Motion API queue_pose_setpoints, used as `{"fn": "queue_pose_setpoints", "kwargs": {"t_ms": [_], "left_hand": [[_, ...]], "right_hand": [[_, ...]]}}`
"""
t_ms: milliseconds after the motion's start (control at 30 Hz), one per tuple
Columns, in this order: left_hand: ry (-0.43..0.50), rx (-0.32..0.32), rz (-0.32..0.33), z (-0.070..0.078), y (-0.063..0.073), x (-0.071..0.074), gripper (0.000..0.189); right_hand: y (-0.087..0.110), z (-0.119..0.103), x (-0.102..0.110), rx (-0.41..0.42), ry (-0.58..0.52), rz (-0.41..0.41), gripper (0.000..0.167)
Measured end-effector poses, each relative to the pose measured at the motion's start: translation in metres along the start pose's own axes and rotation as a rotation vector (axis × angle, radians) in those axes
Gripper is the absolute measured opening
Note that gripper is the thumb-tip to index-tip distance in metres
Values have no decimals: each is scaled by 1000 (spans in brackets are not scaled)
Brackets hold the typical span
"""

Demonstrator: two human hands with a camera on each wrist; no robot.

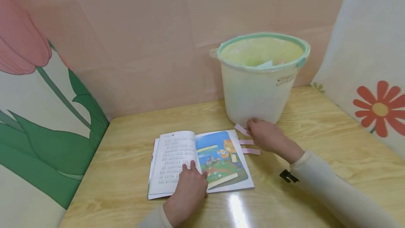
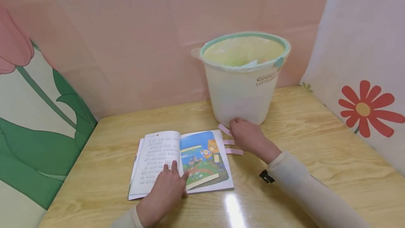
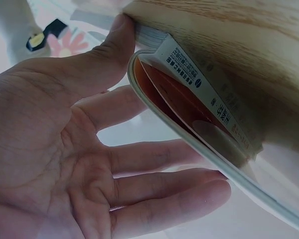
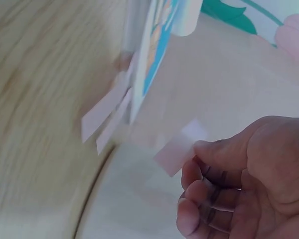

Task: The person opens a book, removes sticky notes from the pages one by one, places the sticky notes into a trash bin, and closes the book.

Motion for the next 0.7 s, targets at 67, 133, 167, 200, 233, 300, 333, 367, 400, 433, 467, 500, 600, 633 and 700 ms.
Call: {"fn": "queue_pose_setpoints", "kwargs": {"t_ms": [67,133,167,200,233,300,333,367,400,433,467,500,600,633,700], "left_hand": [[1,1,8,0,0,1,52],[-6,0,25,0,1,2,52],[-9,2,33,1,1,3,52],[-12,3,43,1,1,3,52],[-15,3,47,2,2,3,52],[-14,0,53,3,2,2,52],[-14,0,56,4,2,1,53],[-13,1,57,4,2,2,53],[-14,0,56,4,1,2,53],[-16,2,54,4,1,2,53],[-15,5,53,4,1,2,53],[-14,10,52,3,1,2,53],[-12,20,50,1,1,2,52],[-12,23,49,1,2,2,52],[-10,28,43,0,2,1,52]], "right_hand": [[1,-8,6,24,-1,15,5],[1,-16,11,55,-3,45,7],[1,-20,14,69,-8,62,7],[1,-24,17,84,-13,80,8],[1,-28,20,98,-22,98,8],[1,-34,25,121,-40,136,9],[1,-36,29,135,-44,161,10],[0,-39,33,153,-41,186,11],[0,-42,37,175,-36,209,11],[-2,-46,42,198,-30,235,12],[-3,-48,46,219,-23,260,12],[-4,-51,51,236,-20,284,12],[-9,-56,68,255,-29,344,12],[-11,-57,74,250,-37,367,11],[-14,-58,86,240,-50,408,10]]}}
Point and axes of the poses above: each hand's wrist, its own y-axis away from the middle knuckle, its own x-axis out of the back of the hand, z = x × y, the point moved 9 cm from there along -y, towards the middle knuckle, and after that the axes turned 12 degrees about z, right-handed, at the moved point
